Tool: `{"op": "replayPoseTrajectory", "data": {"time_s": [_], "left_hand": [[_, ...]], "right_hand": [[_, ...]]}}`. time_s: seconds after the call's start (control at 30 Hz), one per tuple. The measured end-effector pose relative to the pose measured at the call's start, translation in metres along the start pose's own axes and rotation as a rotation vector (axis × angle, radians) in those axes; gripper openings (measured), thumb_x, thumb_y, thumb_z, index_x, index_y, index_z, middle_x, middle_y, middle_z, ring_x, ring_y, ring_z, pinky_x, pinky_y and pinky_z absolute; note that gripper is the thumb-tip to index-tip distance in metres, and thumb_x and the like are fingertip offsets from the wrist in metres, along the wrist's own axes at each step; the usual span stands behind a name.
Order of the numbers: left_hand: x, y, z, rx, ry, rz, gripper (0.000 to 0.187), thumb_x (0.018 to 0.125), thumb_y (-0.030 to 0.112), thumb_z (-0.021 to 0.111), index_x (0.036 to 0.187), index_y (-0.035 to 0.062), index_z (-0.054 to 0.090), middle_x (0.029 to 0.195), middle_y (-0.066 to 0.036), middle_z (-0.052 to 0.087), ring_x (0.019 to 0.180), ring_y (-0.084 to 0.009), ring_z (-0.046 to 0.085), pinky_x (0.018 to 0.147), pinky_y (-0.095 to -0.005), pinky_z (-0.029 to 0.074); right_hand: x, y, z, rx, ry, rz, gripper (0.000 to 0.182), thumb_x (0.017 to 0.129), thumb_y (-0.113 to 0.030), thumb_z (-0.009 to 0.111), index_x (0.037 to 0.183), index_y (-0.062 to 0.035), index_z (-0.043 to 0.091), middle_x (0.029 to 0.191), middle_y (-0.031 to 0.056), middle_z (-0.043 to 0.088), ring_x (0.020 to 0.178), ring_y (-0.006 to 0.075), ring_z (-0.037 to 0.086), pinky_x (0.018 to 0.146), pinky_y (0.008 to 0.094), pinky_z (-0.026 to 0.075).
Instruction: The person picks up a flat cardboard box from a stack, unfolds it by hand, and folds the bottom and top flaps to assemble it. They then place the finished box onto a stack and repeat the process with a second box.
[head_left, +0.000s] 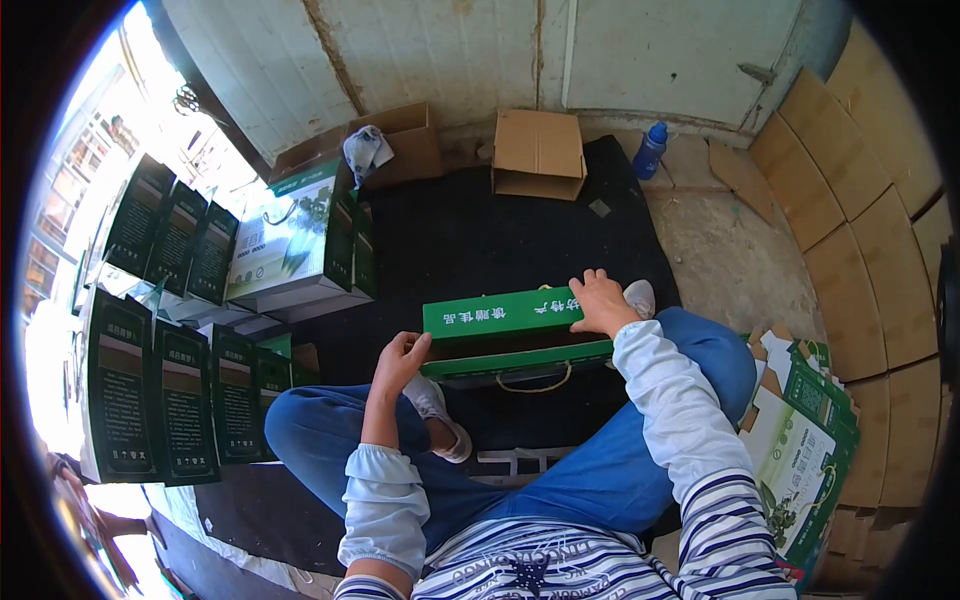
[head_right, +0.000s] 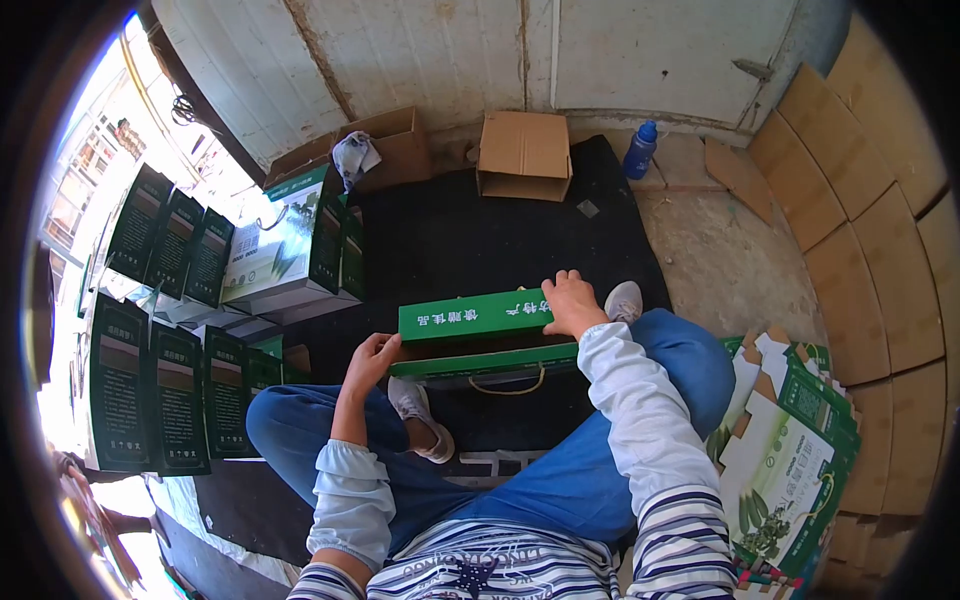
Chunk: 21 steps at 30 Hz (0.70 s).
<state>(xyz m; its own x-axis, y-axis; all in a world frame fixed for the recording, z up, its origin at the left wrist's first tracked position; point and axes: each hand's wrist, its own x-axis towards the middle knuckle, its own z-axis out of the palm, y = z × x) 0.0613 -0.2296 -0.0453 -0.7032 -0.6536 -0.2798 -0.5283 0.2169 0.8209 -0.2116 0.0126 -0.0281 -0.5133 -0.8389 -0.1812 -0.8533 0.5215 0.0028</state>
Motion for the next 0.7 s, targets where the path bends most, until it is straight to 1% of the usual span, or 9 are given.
{"op": "replayPoseTrajectory", "data": {"time_s": [0.07, 0.17, 0.27, 0.37, 0.47, 0.53, 0.57, 0.67, 0.7], "left_hand": [[-0.011, 0.022, -0.007, -0.022, -0.085, -0.103, 0.035, 0.090, 0.033, 0.059, 0.103, 0.0004, 0.062, 0.081, -0.003, 0.061, 0.070, -0.0087, 0.055, 0.056, -0.0235, 0.045], [-0.012, 0.012, -0.006, -0.072, -0.203, -0.039, 0.037, 0.092, 0.035, 0.055, 0.104, 0.0014, 0.063, 0.081, -0.003, 0.061, 0.068, -0.0092, 0.055, 0.056, -0.0229, 0.045], [0.001, 0.001, -0.004, -0.090, -0.288, -0.011, 0.037, 0.094, 0.035, 0.053, 0.106, 0.0024, 0.063, 0.084, -0.004, 0.062, 0.069, -0.0113, 0.056, 0.060, -0.0233, 0.046], [0.012, -0.002, 0.001, -0.051, -0.313, -0.097, 0.044, 0.094, 0.043, 0.048, 0.108, 0.0034, 0.064, 0.087, -0.007, 0.063, 0.074, -0.0139, 0.058, 0.067, -0.0259, 0.047], [0.008, 0.013, -0.004, -0.075, -0.330, -0.200, 0.054, 0.094, 0.048, 0.041, 0.111, 0.0004, 0.062, 0.087, -0.010, 0.063, 0.077, -0.0176, 0.059, 0.070, -0.0327, 0.048], [0.008, 0.012, -0.001, 0.016, -0.365, -0.138, 0.059, 0.094, 0.050, 0.037, 0.113, 0.0000, 0.062, 0.088, -0.012, 0.063, 0.081, -0.0199, 0.060, 0.075, -0.0329, 0.047], [0.008, 0.010, 0.000, 0.060, -0.382, -0.105, 0.061, 0.094, 0.052, 0.036, 0.113, -0.0002, 0.061, 0.089, -0.013, 0.063, 0.083, -0.0211, 0.060, 0.077, -0.0330, 0.047], [0.015, 0.002, 0.001, 0.117, -0.417, -0.115, 0.060, 0.094, 0.053, 0.035, 0.116, 0.0048, 0.062, 0.093, -0.009, 0.063, 0.089, -0.0174, 0.058, 0.080, -0.0304, 0.043], [0.017, 0.000, 0.002, 0.124, -0.422, -0.109, 0.059, 0.095, 0.052, 0.035, 0.117, 0.0050, 0.062, 0.093, -0.009, 0.063, 0.089, -0.0175, 0.057, 0.080, -0.0301, 0.043]], "right_hand": [[0.002, -0.002, 0.007, -0.012, 0.043, 0.006, 0.064, 0.056, -0.034, 0.084, 0.106, -0.0039, 0.056, 0.105, 0.0125, 0.055, 0.102, 0.0281, 0.052, 0.081, 0.0380, 0.051], [0.003, -0.003, 0.013, -0.014, 0.075, -0.010, 0.062, 0.055, -0.031, 0.085, 0.103, -0.0035, 0.056, 0.104, 0.0108, 0.055, 0.100, 0.0274, 0.053, 0.080, 0.0373, 0.052], [-0.001, -0.004, 0.013, -0.001, 0.097, -0.023, 0.061, 0.055, -0.029, 0.085, 0.102, -0.0029, 0.055, 0.102, 0.0106, 0.055, 0.099, 0.0283, 0.053, 0.079, 0.0378, 0.052], [-0.002, -0.005, 0.013, 0.025, 0.110, -0.029, 0.062, 0.056, -0.027, 0.084, 0.102, -0.0015, 0.053, 0.101, 0.0121, 0.054, 0.098, 0.0303, 0.053, 0.078, 0.0394, 0.052], [-0.004, -0.005, 0.012, 0.022, 0.105, -0.018, 0.061, 0.056, -0.028, 0.084, 0.102, -0.0021, 0.054, 0.101, 0.0115, 0.054, 0.099, 0.0293, 0.053, 0.079, 0.0378, 0.052], [-0.004, -0.005, 0.011, 0.002, 0.104, -0.006, 0.061, 0.055, -0.029, 0.085, 0.102, -0.0032, 0.056, 0.103, 0.0105, 0.055, 0.100, 0.0274, 0.053, 0.080, 0.0349, 0.052], [-0.004, -0.005, 0.011, 0.003, 0.102, -0.004, 0.061, 0.056, -0.029, 0.085, 0.102, -0.0032, 0.056, 0.103, 0.0105, 0.055, 0.100, 0.0275, 0.053, 0.081, 0.0349, 0.052], [-0.004, -0.005, 0.013, 0.005, 0.101, 0.001, 0.061, 0.056, -0.030, 0.084, 0.103, -0.0032, 0.056, 0.103, 0.0106, 0.055, 0.100, 0.0276, 0.053, 0.081, 0.0347, 0.052], [-0.003, -0.005, 0.015, 0.003, 0.105, 0.000, 0.061, 0.056, -0.030, 0.084, 0.103, -0.0030, 0.056, 0.103, 0.0106, 0.055, 0.101, 0.0276, 0.053, 0.080, 0.0346, 0.052]]}}
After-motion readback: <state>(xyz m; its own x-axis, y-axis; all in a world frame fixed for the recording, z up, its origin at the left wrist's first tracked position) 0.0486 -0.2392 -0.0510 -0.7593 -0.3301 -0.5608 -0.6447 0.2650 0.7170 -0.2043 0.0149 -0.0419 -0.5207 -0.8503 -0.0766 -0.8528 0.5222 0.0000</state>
